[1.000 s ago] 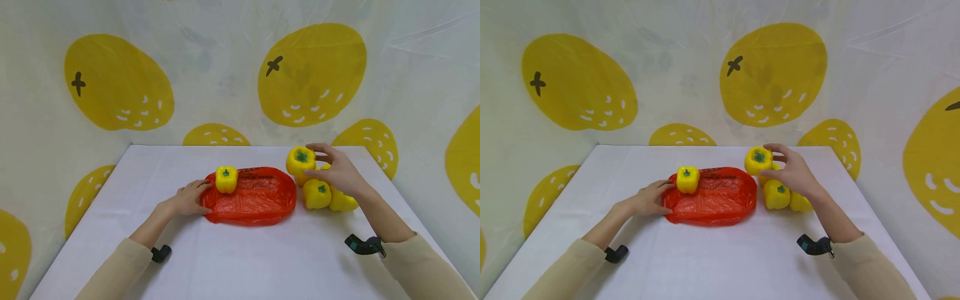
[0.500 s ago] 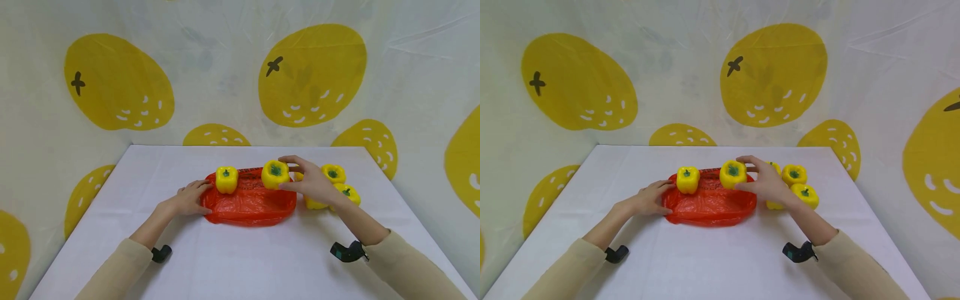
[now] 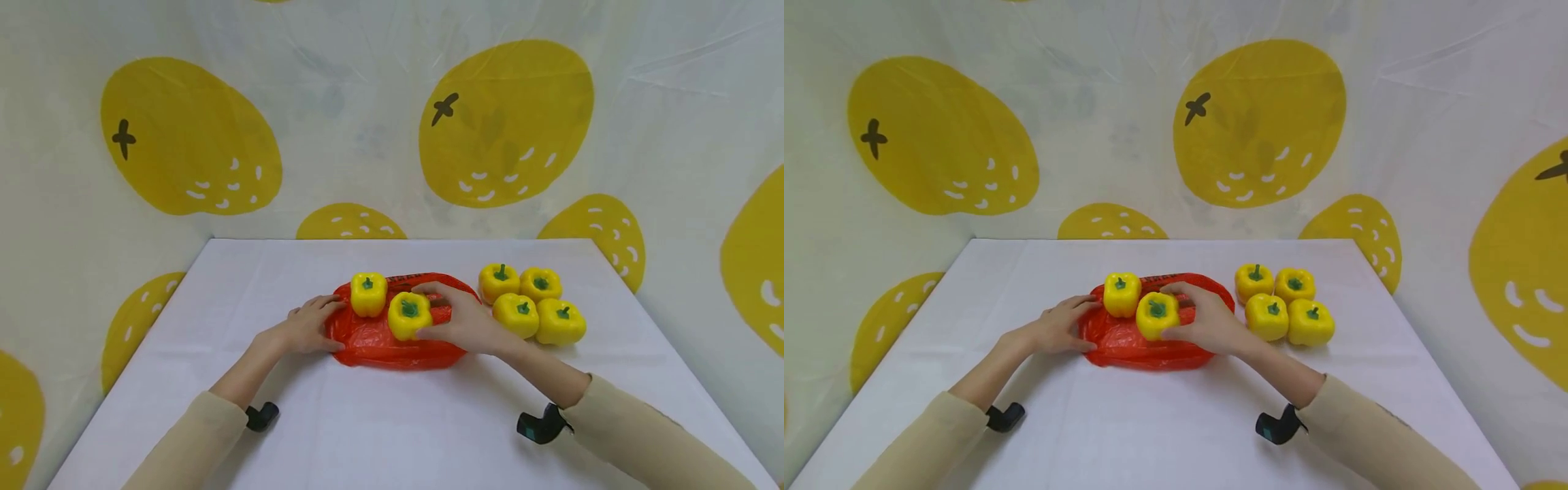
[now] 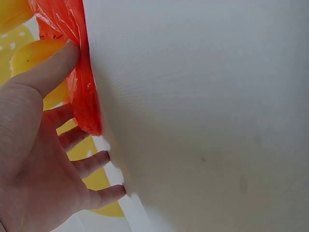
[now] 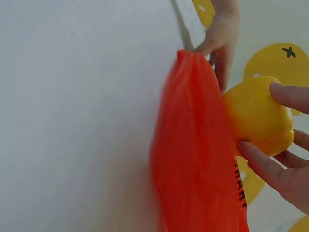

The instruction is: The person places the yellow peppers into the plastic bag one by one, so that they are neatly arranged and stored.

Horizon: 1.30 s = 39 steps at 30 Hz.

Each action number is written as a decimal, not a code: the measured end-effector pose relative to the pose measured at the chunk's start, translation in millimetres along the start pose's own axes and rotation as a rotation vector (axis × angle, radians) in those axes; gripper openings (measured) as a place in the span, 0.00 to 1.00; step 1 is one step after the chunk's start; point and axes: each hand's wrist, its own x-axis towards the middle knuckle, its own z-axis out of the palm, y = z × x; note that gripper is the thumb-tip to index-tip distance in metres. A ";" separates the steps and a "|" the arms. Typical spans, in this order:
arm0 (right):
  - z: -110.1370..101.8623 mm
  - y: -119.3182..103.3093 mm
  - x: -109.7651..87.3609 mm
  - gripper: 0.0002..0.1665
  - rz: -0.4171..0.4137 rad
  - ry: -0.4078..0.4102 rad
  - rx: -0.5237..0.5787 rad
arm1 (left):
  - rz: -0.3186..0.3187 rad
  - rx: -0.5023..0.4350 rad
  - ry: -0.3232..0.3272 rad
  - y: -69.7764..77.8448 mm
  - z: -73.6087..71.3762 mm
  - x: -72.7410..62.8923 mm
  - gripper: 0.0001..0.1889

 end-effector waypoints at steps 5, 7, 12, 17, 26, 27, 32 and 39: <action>13.0 -1.0 5.7 0.40 -0.033 -0.018 0.028 | 0.001 0.008 0.000 -1.6 0.2 2.6 0.46; 17.5 -1.8 7.6 0.40 -0.042 -0.021 0.033 | -0.002 0.010 -0.002 -1.6 -0.1 3.2 0.46; 26.5 -3.7 11.8 0.40 -0.048 -0.030 0.039 | 0.000 0.015 0.001 -1.0 -0.9 3.2 0.45; 34.1 -5.4 15.1 0.40 -0.024 -0.041 0.054 | 0.001 0.012 0.003 0.6 -2.1 1.9 0.45; 48.6 -6.0 20.8 0.40 0.012 -0.044 0.096 | -0.005 -0.003 -0.002 1.3 -1.9 2.1 0.46; 50.3 -5.3 21.7 0.40 0.014 -0.040 0.097 | -0.006 -0.004 -0.003 1.2 -2.0 2.0 0.46; 59.5 -4.0 24.1 0.40 0.045 -0.009 0.112 | -0.006 -0.002 -0.007 1.3 -1.8 2.1 0.46; 70.4 -6.3 23.6 0.41 0.081 0.008 0.152 | -0.007 0.002 -0.010 -0.7 -0.5 0.2 0.46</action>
